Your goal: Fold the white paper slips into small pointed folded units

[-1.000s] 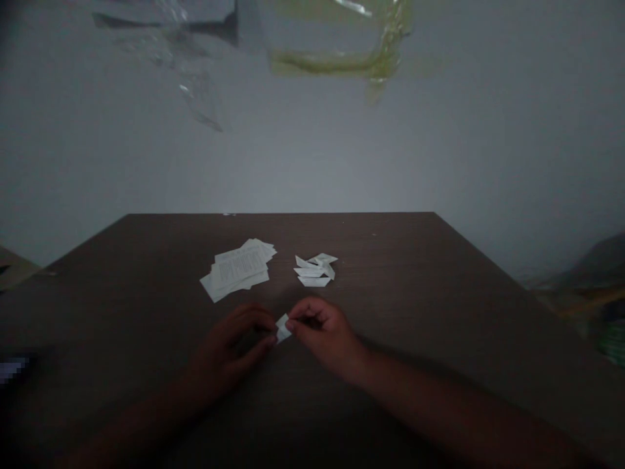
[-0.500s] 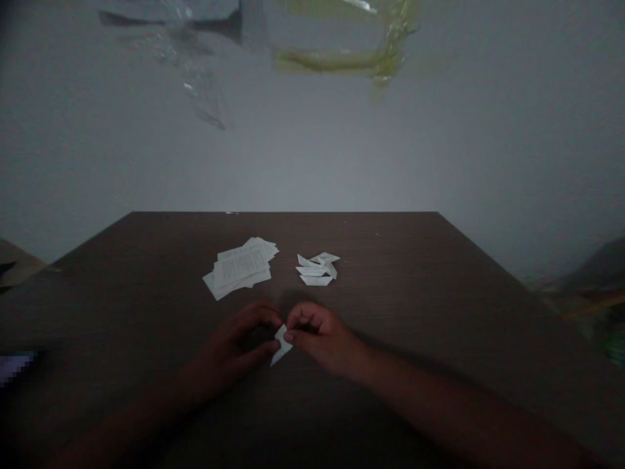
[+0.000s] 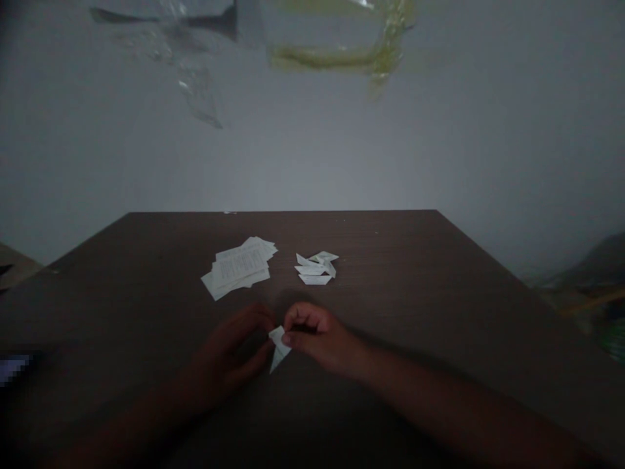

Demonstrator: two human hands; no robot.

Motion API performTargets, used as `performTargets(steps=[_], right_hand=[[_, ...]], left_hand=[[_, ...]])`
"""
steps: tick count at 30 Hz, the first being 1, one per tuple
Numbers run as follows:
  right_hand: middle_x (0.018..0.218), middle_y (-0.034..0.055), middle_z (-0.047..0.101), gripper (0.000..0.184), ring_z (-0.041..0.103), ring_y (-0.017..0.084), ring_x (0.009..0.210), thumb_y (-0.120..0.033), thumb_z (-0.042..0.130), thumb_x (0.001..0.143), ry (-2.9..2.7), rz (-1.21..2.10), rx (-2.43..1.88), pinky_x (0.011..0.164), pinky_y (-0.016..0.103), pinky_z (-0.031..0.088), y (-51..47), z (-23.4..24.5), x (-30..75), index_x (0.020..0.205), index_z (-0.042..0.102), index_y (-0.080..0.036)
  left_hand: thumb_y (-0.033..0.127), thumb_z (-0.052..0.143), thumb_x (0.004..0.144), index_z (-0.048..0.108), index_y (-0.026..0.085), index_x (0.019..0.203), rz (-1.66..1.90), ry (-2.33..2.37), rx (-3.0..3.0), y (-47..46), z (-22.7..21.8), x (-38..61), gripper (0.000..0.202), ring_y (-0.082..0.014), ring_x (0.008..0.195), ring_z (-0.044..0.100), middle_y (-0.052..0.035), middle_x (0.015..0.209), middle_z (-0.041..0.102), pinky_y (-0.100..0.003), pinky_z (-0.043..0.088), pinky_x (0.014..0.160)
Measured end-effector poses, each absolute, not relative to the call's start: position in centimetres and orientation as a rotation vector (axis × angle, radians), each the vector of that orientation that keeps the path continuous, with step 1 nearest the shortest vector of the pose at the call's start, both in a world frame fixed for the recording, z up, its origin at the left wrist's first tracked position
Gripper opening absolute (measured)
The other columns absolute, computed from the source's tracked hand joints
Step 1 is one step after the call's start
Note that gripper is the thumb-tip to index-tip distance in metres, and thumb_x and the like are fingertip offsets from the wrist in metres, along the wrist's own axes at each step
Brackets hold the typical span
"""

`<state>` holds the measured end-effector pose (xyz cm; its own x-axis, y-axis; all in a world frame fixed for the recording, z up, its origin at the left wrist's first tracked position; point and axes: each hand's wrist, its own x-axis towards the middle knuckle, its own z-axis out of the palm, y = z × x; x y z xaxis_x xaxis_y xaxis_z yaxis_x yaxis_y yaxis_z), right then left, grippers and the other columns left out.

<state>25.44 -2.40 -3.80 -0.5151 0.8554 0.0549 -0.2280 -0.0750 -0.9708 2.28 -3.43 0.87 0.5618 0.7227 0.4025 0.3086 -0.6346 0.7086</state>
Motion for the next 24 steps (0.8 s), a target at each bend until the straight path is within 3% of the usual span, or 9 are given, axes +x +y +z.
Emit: performTargets(steps=[5,10,24], right_hand=[[0.085,-0.0033,0.065,0.05,0.058,0.015,0.078,-0.062,0.1,0.084,-1.424,1.668,-0.795,0.074,0.03,0.047,-2.9,-3.2,25.2,0.09,0.07,-0.023],[0.082,-0.0025,0.067,0.053,0.058,0.015,0.076,-0.069,0.097,0.084,-1.395,1.677,-0.832,0.074,0.031,0.047,-3.2,-2.9,25.1,0.085,0.071,-0.022],[0.079,-0.0038,0.056,0.047,0.048,0.016,0.076,-0.062,0.091,0.089,-1.458,1.662,-0.837,0.072,0.031,0.04,-3.8,-2.5,25.0,0.082,0.065,-0.024]], left_hand=[[0.01,0.064,0.097,0.061,0.025,0.101,0.996,0.766,2.302,-3.8,0.6,2.6,0.016,-0.0199,0.088,0.074,-0.0032,0.101,0.072,-0.029,0.06,0.078],[0.006,0.063,0.099,0.064,0.025,0.108,1.011,0.74,2.344,-4.1,0.9,2.7,0.021,-0.0211,0.091,0.076,-0.0046,0.105,0.075,-0.03,0.062,0.079],[0.006,0.062,0.099,0.062,0.025,0.109,1.018,0.716,2.406,-4.9,1.2,2.6,0.022,-0.0202,0.092,0.077,-0.0053,0.107,0.076,-0.026,0.062,0.076]])
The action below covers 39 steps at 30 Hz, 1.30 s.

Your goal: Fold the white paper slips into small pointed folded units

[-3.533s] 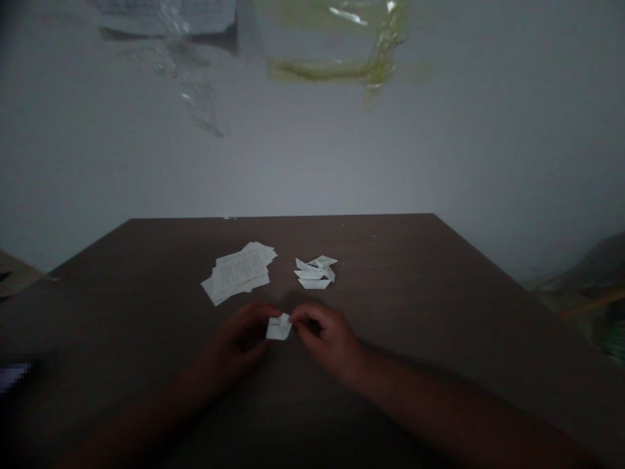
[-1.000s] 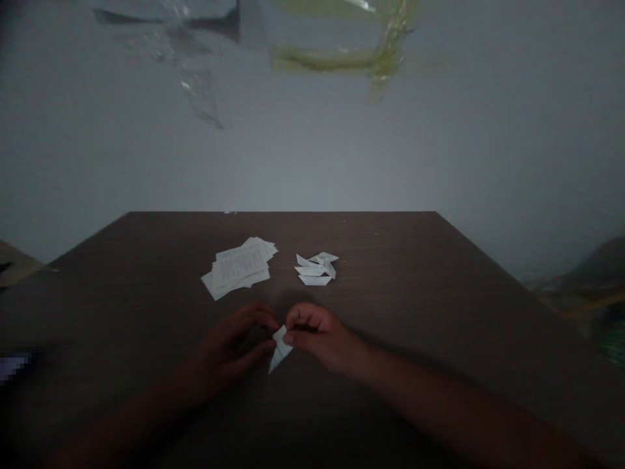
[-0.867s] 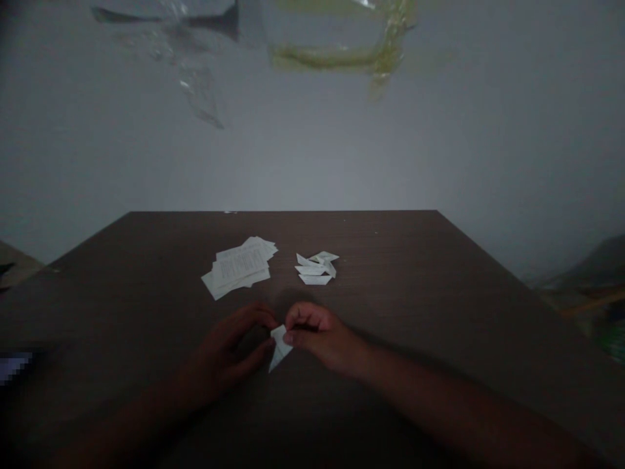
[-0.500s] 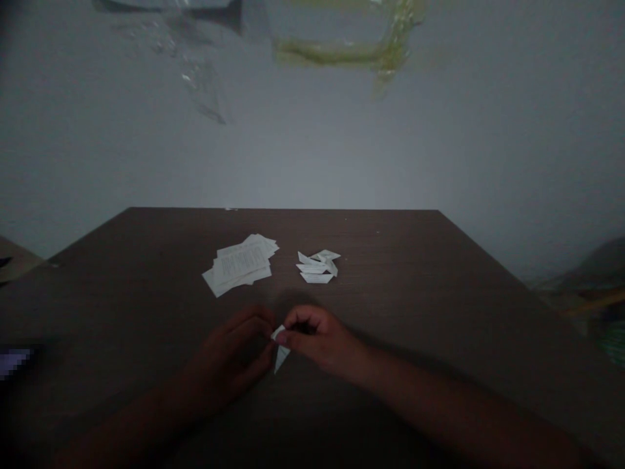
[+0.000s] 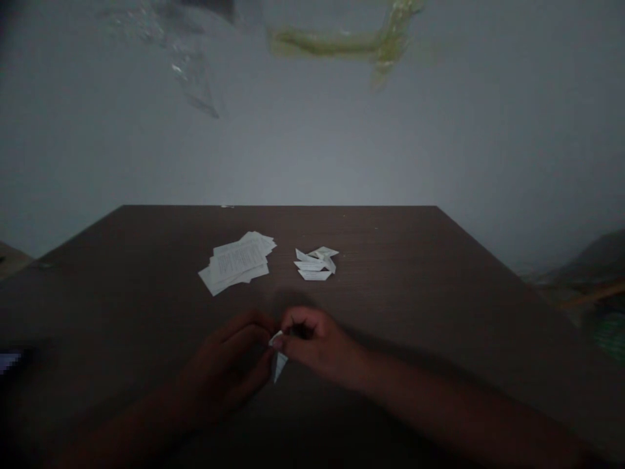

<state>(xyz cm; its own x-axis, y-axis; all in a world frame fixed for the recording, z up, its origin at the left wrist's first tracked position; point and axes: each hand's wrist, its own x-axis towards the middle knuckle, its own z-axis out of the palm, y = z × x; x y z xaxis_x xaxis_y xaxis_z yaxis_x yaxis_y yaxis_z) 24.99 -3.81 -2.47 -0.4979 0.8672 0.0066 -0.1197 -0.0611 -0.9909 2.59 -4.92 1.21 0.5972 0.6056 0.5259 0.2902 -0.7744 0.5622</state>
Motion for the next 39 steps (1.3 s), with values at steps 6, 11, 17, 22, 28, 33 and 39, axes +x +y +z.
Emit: performTargets(steps=[6,11,17,22,28,33,39], right_hand=[[0.081,-0.0036,0.056,0.041,0.051,0.017,0.076,-0.057,0.086,0.093,-1.487,1.607,-0.86,0.075,0.032,0.042,-4.1,-2.2,24.9,0.083,0.063,-0.024],[0.084,-0.0019,0.06,0.026,0.056,0.019,0.082,-0.043,0.081,0.095,-1.54,1.479,-0.869,0.079,0.034,0.045,-4.2,-2.2,24.8,0.086,0.065,-0.024],[0.085,-0.0016,0.063,0.012,0.06,0.019,0.083,-0.033,0.075,0.094,-1.552,1.393,-0.905,0.078,0.034,0.047,-4.5,-2.4,24.5,0.089,0.068,-0.025],[0.085,-0.0018,0.063,0.007,0.06,0.019,0.084,-0.018,0.071,0.088,-1.546,1.337,-0.93,0.078,0.032,0.048,-4.8,-2.2,24.2,0.088,0.067,-0.025],[0.082,-0.0031,0.061,0.008,0.058,0.019,0.081,-0.02,0.071,0.089,-1.505,1.349,-0.938,0.075,0.031,0.046,-5.1,-1.7,24.2,0.087,0.065,-0.025],[0.083,-0.0026,0.062,0.01,0.059,0.019,0.083,-0.025,0.073,0.095,-1.471,1.369,-0.939,0.078,0.032,0.048,-4.9,-1.7,24.3,0.087,0.067,-0.025],[0.082,-0.0024,0.062,0.015,0.058,0.019,0.081,-0.033,0.077,0.097,-1.464,1.361,-0.95,0.078,0.032,0.046,-4.6,-1.8,24.2,0.087,0.069,-0.024]], left_hand=[[0.006,0.062,0.098,0.063,0.025,0.106,1.021,0.73,2.401,-5.0,1.3,2.8,0.021,-0.0209,0.09,0.076,-0.0051,0.102,0.075,-0.027,0.061,0.075],[0.007,0.062,0.099,0.062,0.026,0.105,1.055,0.729,2.395,-4.9,1.1,2.8,0.019,-0.0204,0.088,0.076,-0.0052,0.102,0.075,-0.027,0.061,0.074],[0.005,0.061,0.097,0.061,0.026,0.105,1.039,0.752,2.427,-5.0,1.2,2.7,0.023,-0.021,0.089,0.077,-0.0061,0.106,0.076,-0.028,0.062,0.074],[0.003,0.062,0.096,0.061,0.026,0.111,1.035,0.709,2.504,-5.0,0.9,2.6,0.027,-0.0224,0.092,0.078,-0.0069,0.108,0.076,-0.029,0.064,0.076],[0.005,0.063,0.1,0.062,0.027,0.129,1.078,0.701,2.524,-5.0,0.4,2.7,0.036,-0.0238,0.099,0.08,-0.0094,0.118,0.078,-0.032,0.067,0.082],[0.01,0.066,0.1,0.065,0.025,0.122,1.059,0.849,2.556,-4.8,0.5,2.7,0.026,-0.0261,0.098,0.08,-0.0096,0.115,0.079,-0.036,0.068,0.083],[0.007,0.059,0.1,0.064,0.024,0.107,1.025,0.938,2.457,-4.7,1.1,2.7,0.019,-0.0205,0.082,0.079,-0.0035,0.097,0.078,-0.031,0.064,0.073]])
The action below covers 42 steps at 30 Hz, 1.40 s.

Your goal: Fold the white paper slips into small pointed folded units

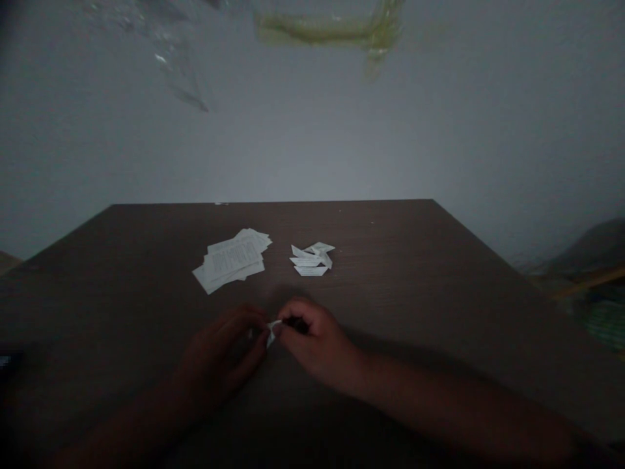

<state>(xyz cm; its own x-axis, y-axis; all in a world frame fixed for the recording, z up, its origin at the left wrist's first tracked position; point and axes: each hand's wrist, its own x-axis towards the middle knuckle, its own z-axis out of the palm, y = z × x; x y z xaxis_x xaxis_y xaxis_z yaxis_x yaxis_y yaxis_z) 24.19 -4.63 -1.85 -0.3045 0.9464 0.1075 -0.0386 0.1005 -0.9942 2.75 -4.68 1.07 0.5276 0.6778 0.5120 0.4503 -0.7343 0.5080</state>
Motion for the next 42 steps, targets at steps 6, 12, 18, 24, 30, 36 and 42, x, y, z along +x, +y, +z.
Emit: performTargets(steps=[6,12,18,24,30,36,42], right_hand=[[0.082,-0.0023,0.062,0.02,0.058,0.019,0.081,-0.039,0.079,0.095,-1.419,1.456,-0.976,0.077,0.032,0.047,-4.6,-2.0,24.2,0.087,0.069,-0.024],[0.087,-0.001,0.067,0.013,0.063,0.02,0.087,-0.034,0.078,0.095,-1.436,1.489,-0.94,0.083,0.034,0.05,-4.5,-2.1,24.4,0.09,0.071,-0.024],[0.089,-0.0009,0.065,0.006,0.062,0.02,0.088,-0.021,0.072,0.09,-1.459,1.358,-0.911,0.082,0.033,0.048,-4.7,-2.3,24.2,0.086,0.068,-0.024],[0.093,-0.0004,0.066,0.014,0.062,0.019,0.09,-0.012,0.064,0.091,-1.583,1.203,-0.842,0.084,0.033,0.048,-5.2,-1.8,23.9,0.086,0.063,-0.025],[0.096,0.0011,0.067,0.007,0.064,0.021,0.096,-0.024,0.069,0.103,-1.672,1.213,-0.806,0.089,0.035,0.05,-4.4,-1.9,24.6,0.096,0.072,-0.024],[0.095,-0.0001,0.065,0.014,0.063,0.019,0.092,-0.032,0.074,0.105,-1.622,1.284,-0.784,0.087,0.034,0.049,-3.7,-2.4,25.0,0.093,0.074,-0.024],[0.093,-0.0003,0.064,0.015,0.063,0.019,0.092,-0.032,0.075,0.104,-1.604,1.255,-0.806,0.085,0.033,0.049,-4.0,-2.0,24.9,0.091,0.074,-0.025]], left_hand=[[0.013,0.059,0.103,0.064,0.026,0.107,0.995,0.959,2.528,-4.7,0.6,2.7,0.014,-0.0233,0.081,0.08,-0.0042,0.097,0.081,-0.033,0.064,0.07],[0.009,0.061,0.1,0.066,0.026,0.113,1.096,0.905,2.587,-4.7,0.3,2.7,0.022,-0.0249,0.089,0.081,-0.0068,0.107,0.083,-0.034,0.066,0.076],[0.005,0.059,0.102,0.066,0.024,0.111,1.122,0.851,2.707,-5.0,0.6,3.0,0.022,-0.0225,0.087,0.079,-0.0062,0.106,0.082,-0.032,0.064,0.073],[0.005,0.06,0.103,0.068,0.024,0.111,1.129,0.811,2.713,-5.4,0.9,2.8,0.022,-0.0217,0.087,0.079,-0.0057,0.105,0.082,-0.03,0.064,0.073],[0.012,0.062,0.101,0.067,0.025,0.103,1.029,1.068,2.363,-4.7,0.8,2.7,0.014,-0.0205,0.081,0.079,-0.0022,0.094,0.081,-0.03,0.064,0.073],[0.018,0.06,0.104,0.068,0.026,0.107,1.034,1.09,2.275,-4.4,0.9,2.5,0.012,-0.0216,0.086,0.083,-0.0018,0.098,0.084,-0.032,0.066,0.077],[0.019,0.062,0.105,0.07,0.026,0.114,1.061,1.017,2.291,-4.7,1.0,2.3,0.014,-0.0223,0.092,0.084,-0.0025,0.103,0.085,-0.033,0.068,0.082]])
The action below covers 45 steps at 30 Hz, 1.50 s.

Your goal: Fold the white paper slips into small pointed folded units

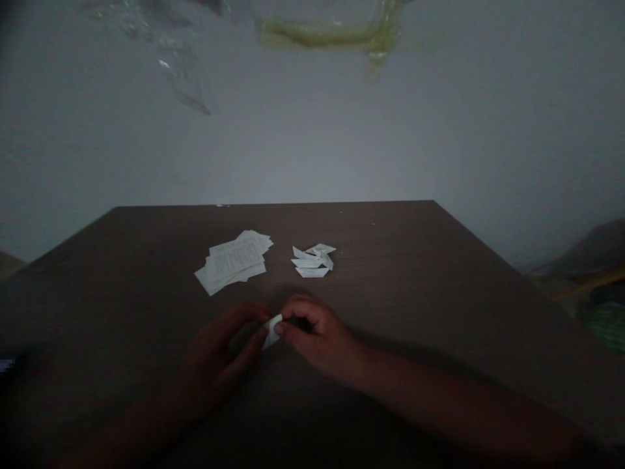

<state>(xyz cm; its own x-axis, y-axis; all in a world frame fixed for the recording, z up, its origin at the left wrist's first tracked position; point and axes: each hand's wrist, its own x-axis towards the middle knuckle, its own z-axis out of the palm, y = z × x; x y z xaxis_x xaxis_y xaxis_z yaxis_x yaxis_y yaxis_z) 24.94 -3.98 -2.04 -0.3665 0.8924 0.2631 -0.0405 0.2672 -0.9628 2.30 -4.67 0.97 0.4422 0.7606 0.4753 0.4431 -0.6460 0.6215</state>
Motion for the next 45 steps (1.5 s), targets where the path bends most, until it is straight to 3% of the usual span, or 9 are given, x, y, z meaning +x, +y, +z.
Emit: performTargets(steps=[6,22,34,45], right_hand=[[0.092,-0.0003,0.065,0.017,0.064,0.019,0.09,-0.033,0.075,0.105,-1.625,1.197,-0.808,0.085,0.034,0.05,-3.9,-2.2,24.9,0.09,0.074,-0.025],[0.088,-0.0006,0.067,0.015,0.063,0.019,0.086,-0.035,0.078,0.099,-1.49,1.3,-0.889,0.08,0.032,0.05,-4.3,-2.5,24.7,0.091,0.074,-0.024],[0.088,-0.0009,0.067,0.013,0.063,0.019,0.084,-0.03,0.077,0.098,-1.532,1.187,-0.952,0.08,0.033,0.051,-4.4,-2.7,24.6,0.088,0.07,-0.025],[0.1,0.0026,0.071,0.015,0.069,0.021,0.098,-0.036,0.073,0.107,-1.591,1.22,-0.858,0.092,0.037,0.057,-4.2,-2.2,25.2,0.098,0.078,-0.025]], left_hand=[[0.018,0.07,0.103,0.073,0.026,0.115,1.098,0.962,2.29,-4.4,0.7,2.6,0.015,-0.0231,0.095,0.084,-0.0036,0.107,0.085,-0.034,0.069,0.084],[0.012,0.066,0.1,0.073,0.026,0.113,1.076,0.913,2.28,-4.4,0.9,2.6,0.02,-0.0224,0.097,0.085,-0.0038,0.109,0.086,-0.034,0.071,0.088],[0.008,0.065,0.101,0.071,0.026,0.111,1.083,0.893,2.358,-5.0,0.8,2.7,0.022,-0.0214,0.099,0.084,-0.007,0.117,0.083,-0.03,0.07,0.086],[0.014,0.066,0.101,0.073,0.026,0.1,1.03,0.958,2.195,-4.0,1.6,2.6,0.014,-0.0226,0.091,0.082,-0.0024,0.101,0.082,-0.035,0.068,0.085]])
